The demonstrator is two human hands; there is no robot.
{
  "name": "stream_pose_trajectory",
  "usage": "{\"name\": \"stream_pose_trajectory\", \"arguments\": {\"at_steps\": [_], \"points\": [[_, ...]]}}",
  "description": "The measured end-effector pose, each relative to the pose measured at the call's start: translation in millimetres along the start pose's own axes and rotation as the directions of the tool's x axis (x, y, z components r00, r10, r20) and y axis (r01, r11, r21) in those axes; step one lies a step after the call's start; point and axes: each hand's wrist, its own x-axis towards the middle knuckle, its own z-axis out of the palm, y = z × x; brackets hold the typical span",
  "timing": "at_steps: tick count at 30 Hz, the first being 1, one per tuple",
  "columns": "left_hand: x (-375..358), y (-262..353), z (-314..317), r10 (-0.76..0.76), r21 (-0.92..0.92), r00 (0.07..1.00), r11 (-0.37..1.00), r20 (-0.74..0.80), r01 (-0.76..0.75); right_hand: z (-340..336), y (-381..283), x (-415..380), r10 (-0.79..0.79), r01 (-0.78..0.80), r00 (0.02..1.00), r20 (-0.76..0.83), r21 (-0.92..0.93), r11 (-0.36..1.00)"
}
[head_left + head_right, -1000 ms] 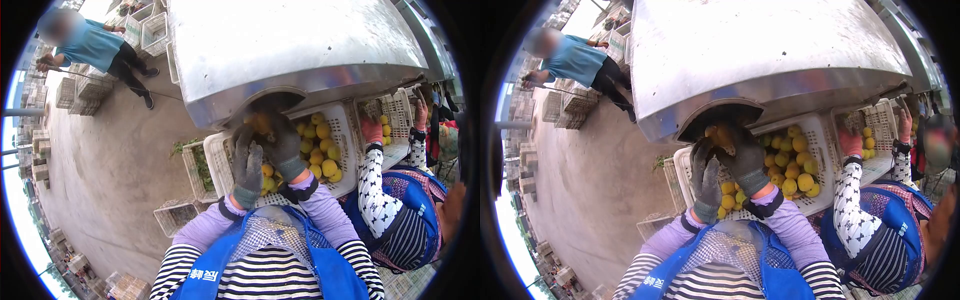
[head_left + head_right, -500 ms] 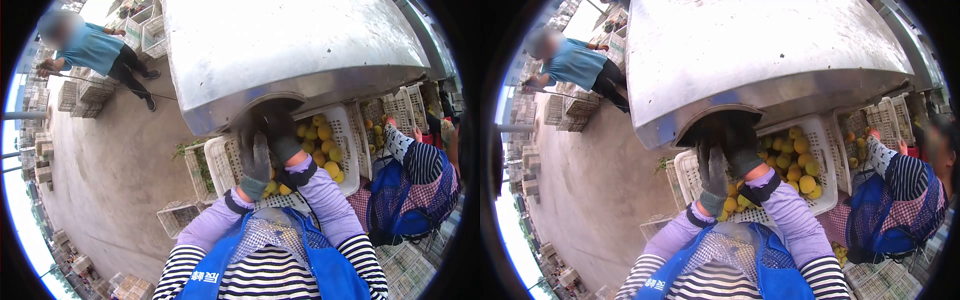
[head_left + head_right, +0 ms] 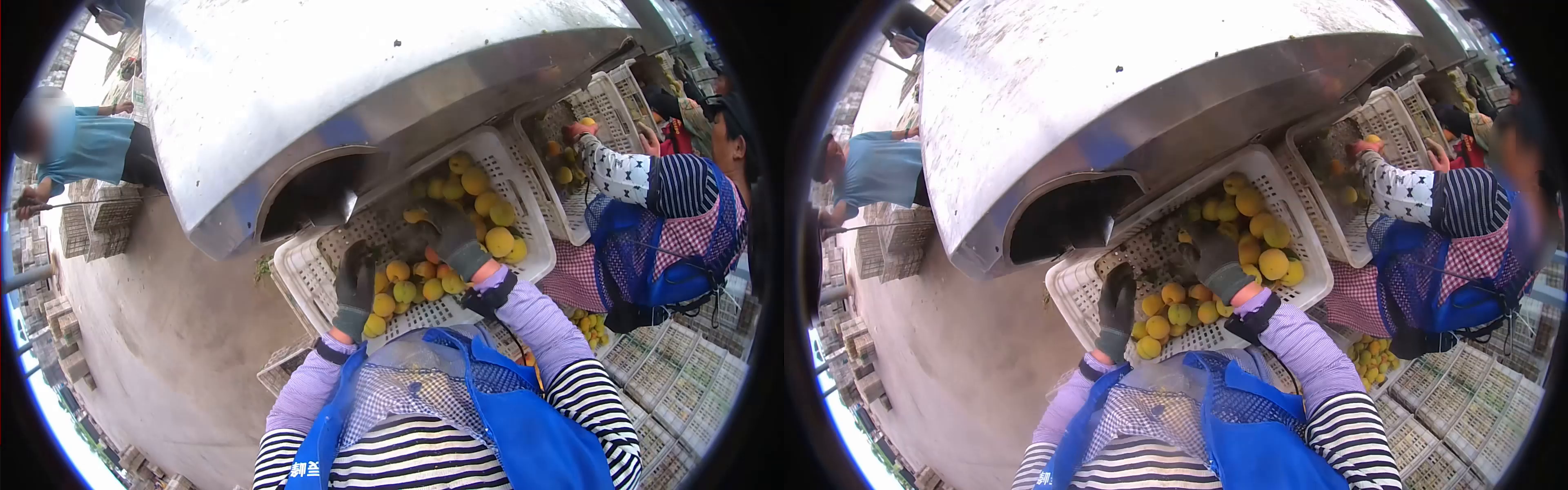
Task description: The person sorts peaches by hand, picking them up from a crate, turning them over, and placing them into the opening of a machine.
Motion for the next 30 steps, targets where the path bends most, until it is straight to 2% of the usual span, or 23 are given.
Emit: {"name": "stream_pose_trajectory", "arguments": {"at_steps": [1,3,4,5,7,8,10,11,13,14,15,16,17,18,20,22,23,24,26,27,29,30], "points": [[-3.3,-27.7,5.0,-0.08,0.132,0.995,0.989,0.057,0.072,-4.6,28.6,6.0,0.07,-0.075,0.997,-0.032,-0.213,0.974],[-15.4,-94.8,16.4,-0.224,0.4,0.971,0.9,0.083,0.174,-6.8,91.4,28.6,0.14,-0.188,0.982,-0.127,-0.577,0.795],[-16.3,-115.5,21.5,-0.292,0.529,0.953,0.823,0.079,0.208,4.7,137.1,31.4,0.118,-0.184,0.982,-0.147,-0.616,0.766],[-16.2,-122.2,24.6,-0.334,0.418,0.938,0.868,0.095,0.267,23.7,184.4,29.8,0.096,-0.184,0.981,-0.169,-0.654,0.734],[-17.5,-129.0,34.2,-0.415,0.181,0.899,0.903,0.139,0.389,45.0,221.8,38.8,0.103,-0.202,0.978,-0.18,-0.709,0.676],[-14.5,-98.0,38.0,-0.436,0.0,0.884,0.897,0.169,0.442,53.2,228.3,42.0,0.135,-0.217,0.976,-0.17,-0.728,0.651],[0.2,-94.6,36.3,-0.438,-0.073,0.866,0.881,0.241,0.467,46.9,211.5,50.1,0.377,-0.278,0.926,0.019,-0.643,0.713],[1.4,-92.5,33.4,-0.445,-0.109,0.851,0.866,0.278,0.488,13.8,167.9,60.7,0.537,-0.355,0.811,0.231,-0.535,0.766],[8.7,-77.5,33.5,-0.456,-0.122,0.841,0.854,0.289,0.505,-0.1,123.8,64.8,0.517,-0.394,0.715,0.471,-0.339,0.854],[12.1,-65.8,32.1,-0.461,-0.135,0.84,0.849,0.285,0.511,8.4,103.0,47.7,0.396,-0.321,0.774,0.493,-0.233,0.918],[17.0,-50.0,31.8,-0.451,-0.255,0.839,0.81,0.303,0.528,15.7,83.9,36.0,0.267,-0.24,0.819,0.508,-0.121,0.963],[21.8,-33.9,31.6,-0.442,-0.37,0.838,0.756,0.321,0.54,23.0,66.2,27.5,0.143,-0.217,0.88,0.453,0.115,0.969],[24.2,-11.1,33.9,-0.404,-0.566,0.843,0.626,0.354,0.537,28.6,47.2,18.4,0.038,-0.176,0.928,0.369,0.347,0.921],[24.4,6.9,32.5,-0.357,-0.724,0.854,0.461,0.378,0.513,25.2,24.3,13.1,-0.049,-0.081,0.937,0.347,0.352,0.932],[16.8,28.8,25.5,-0.332,-0.737,0.878,0.483,0.346,0.473,4.9,-12.7,3.0,-0.204,0.109,0.939,0.276,0.324,0.94],[12.2,15.5,24.2,-0.279,-0.742,0.887,0.487,0.368,0.461,-8.4,-4.9,-17.1,-0.029,0.035,0.973,0.231,-0.019,0.999],[8.9,32.3,21.3,-0.307,-0.74,0.872,0.465,0.381,0.486,-18.3,0.2,-29.6,0.054,-0.015,0.979,0.195,-0.196,0.98],[8.3,26.9,15.6,-0.297,-0.752,0.852,0.403,0.431,0.521,-31.2,6.7,-39.6,0.158,-0.012,0.967,0.199,-0.586,0.81],[6.9,21.1,8.4,-0.24,-0.741,0.856,0.429,0.458,0.517,-33.2,38.7,-55.9,0.462,-0.044,0.824,0.327,-0.776,0.629],[5.2,21.4,6.0,-0.194,-0.716,0.875,0.51,0.444,0.477,-24.1,59.7,-65.0,0.6,-0.026,0.718,0.352,-0.848,0.529],[1.1,22.9,2.0,-0.037,-0.482,0.918,0.843,0.394,0.24,38.8,132.3,-102.1,0.409,0.08,0.858,0.312,-0.866,0.493],[1.0,23.4,-0.2,0.082,-0.212,0.918,0.977,0.388,0.002,42.7,134.6,-98.2,0.403,0.099,0.84,0.364,-0.833,0.545]]}}
